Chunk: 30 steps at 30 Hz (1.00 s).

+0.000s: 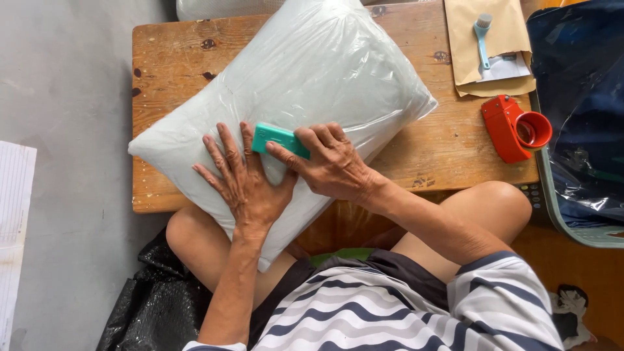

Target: The person scrubs a white pillow wrapped in clear plastic with a green brush. They repeatedly rub the surface of the pillow, rotating it to clean different sides and edges.

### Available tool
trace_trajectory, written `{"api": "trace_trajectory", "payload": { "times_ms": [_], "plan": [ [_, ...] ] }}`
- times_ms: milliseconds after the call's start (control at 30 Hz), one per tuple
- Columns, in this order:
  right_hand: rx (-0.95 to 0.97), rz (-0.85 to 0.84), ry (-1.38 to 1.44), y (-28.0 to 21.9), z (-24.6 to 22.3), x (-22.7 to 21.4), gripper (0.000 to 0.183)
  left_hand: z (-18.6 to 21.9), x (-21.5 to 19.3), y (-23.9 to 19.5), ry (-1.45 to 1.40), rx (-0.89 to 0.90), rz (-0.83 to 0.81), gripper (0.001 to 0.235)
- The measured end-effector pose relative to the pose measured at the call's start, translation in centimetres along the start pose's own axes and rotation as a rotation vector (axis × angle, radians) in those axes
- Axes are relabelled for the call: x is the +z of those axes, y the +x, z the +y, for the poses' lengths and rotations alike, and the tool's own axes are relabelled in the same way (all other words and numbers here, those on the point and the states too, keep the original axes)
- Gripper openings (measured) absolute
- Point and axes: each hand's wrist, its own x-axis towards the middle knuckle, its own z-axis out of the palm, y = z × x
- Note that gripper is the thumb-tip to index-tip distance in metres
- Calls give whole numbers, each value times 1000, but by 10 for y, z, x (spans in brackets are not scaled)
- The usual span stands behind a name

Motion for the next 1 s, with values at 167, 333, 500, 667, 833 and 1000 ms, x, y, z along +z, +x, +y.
{"api": "trace_trajectory", "payload": {
  "times_ms": [167, 333, 500, 667, 833, 1000],
  "plan": [
    [173, 28, -315, -16, 84, 25, 44, -1, 4, -7, 22, 18, 25, 112],
    [528, -11, -536, -45, 168, 16, 50, 4, 7, -13, 35, 36, 39, 115],
    [411, 152, -221, -1, 54, 1, 69, 11, 11, -24, 45, 57, 81, 110],
    [-18, -25, -123, 22, 11, 4, 47, 12, 15, -34, 17, 66, 176, 105],
    [374, -58, -407, -6, 153, 30, 45, 8, 20, -31, 58, 71, 116, 113],
    [542, -13, -445, 13, 123, 22, 56, 9, 24, -35, 65, 68, 121, 116]
  ]
}}
